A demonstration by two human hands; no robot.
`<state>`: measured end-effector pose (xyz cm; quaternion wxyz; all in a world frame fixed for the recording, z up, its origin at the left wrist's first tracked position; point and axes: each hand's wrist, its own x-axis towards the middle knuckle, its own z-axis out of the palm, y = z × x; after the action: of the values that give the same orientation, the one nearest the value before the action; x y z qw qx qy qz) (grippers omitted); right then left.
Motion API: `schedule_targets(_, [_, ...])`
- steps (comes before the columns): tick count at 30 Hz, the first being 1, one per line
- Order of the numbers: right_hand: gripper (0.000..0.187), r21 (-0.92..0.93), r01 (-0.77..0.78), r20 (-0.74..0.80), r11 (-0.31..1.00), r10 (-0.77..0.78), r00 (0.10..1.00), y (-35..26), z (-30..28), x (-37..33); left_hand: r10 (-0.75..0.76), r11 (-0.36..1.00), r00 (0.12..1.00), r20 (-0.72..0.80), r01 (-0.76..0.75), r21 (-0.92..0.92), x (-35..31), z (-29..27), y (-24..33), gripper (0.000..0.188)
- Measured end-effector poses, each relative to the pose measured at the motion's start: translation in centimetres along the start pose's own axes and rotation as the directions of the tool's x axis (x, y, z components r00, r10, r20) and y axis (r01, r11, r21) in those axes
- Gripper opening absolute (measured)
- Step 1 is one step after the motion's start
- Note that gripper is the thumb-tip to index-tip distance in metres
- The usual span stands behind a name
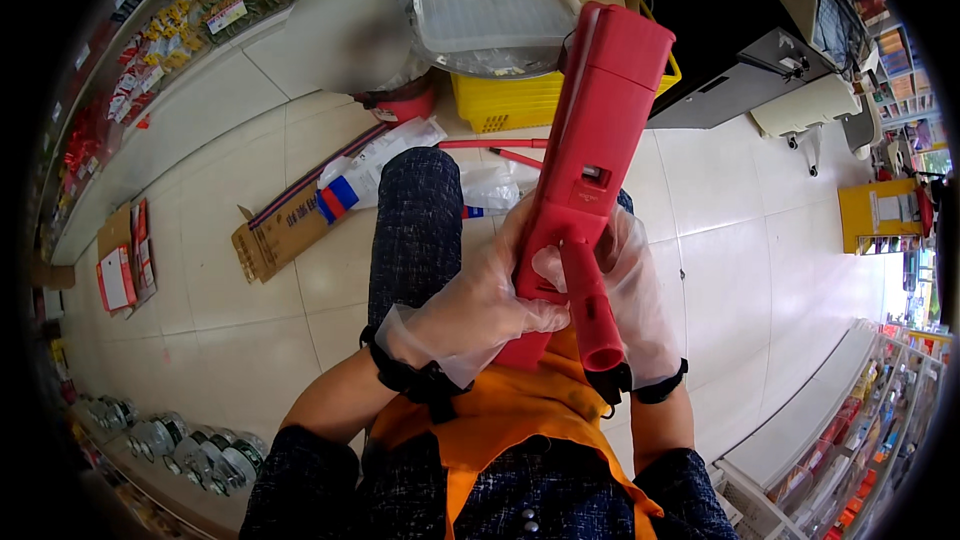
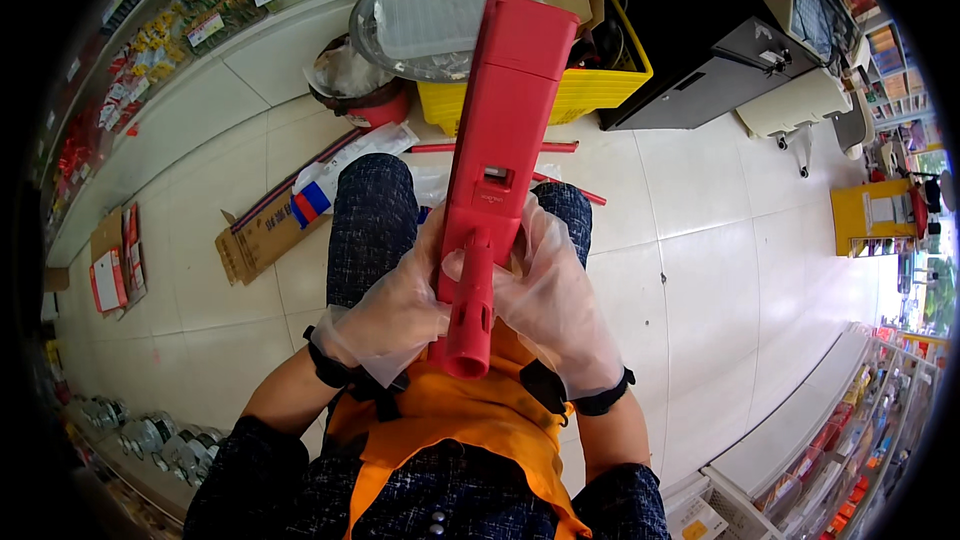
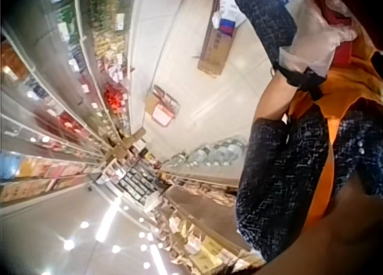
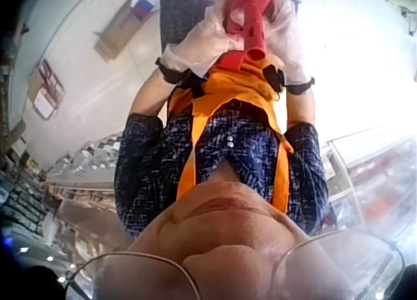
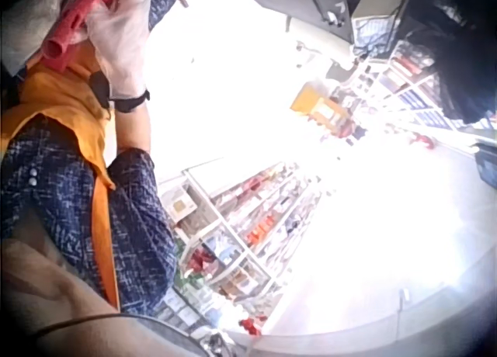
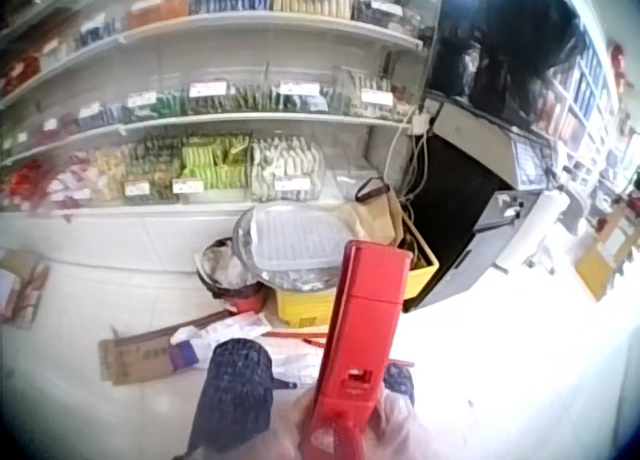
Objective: The person sits on the floor and assembles a red plastic object by hand. They repeatedly open and close the hinged parts, aligning the internal ridges and locking mechanisms to ensure a proper fit.
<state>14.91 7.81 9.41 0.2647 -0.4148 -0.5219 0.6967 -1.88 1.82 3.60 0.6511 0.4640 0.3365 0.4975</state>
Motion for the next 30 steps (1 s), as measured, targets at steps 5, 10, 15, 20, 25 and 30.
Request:
schedule_targets(5, [0.061,0.097,0.019,0.004,0.995,-0.019,1.0,0.3,-0.4,-0.4,0.079,0.989,0.996,-0.032,-0.074,0.13,-0.1,0.7,0.3,0.116])
schedule_targets(10, [0.064,0.598,-0.014,0.063,0.801,-0.029,0.998,0.2,-2.4,-0.6,-0.046,0.999,0.999,-0.019,0.045,-0.025,-0.6,0.2,0.0,0.118])
schedule_targets(15, [0.059,0.32,0.096,-0.087,0.943,-0.072,0.994,0.8,-1.5,0.2,-0.07,0.997,0.997,0.014,0.07,-0.02,-1.0,0.5,-0.3,0.119])
schedule_targets(20, [0.056,0.414,0.083,-0.129,0.906,-0.031,0.991,0.5,-0.9,0.3,-0.066,0.99,0.998,-0.001,0.066,-0.124,-1.1,0.5,-1.1,0.121])
schedule_targets(25, [0.051,0.308,0.138,-0.16,0.941,-0.092,0.983,1.3,-1.4,1.2,-0.083,0.982,0.997,-0.003,0.082,-0.172,-0.6,0.7,-0.8,0.121])
schedule_targets(30, [0.049,0.252,0.202,-0.288,0.946,-0.126,0.949,3.7,-1.6,3.0,-0.107,0.984,0.994,-0.006,0.105,-0.144,-0.1,0.7,-0.6,0.118])
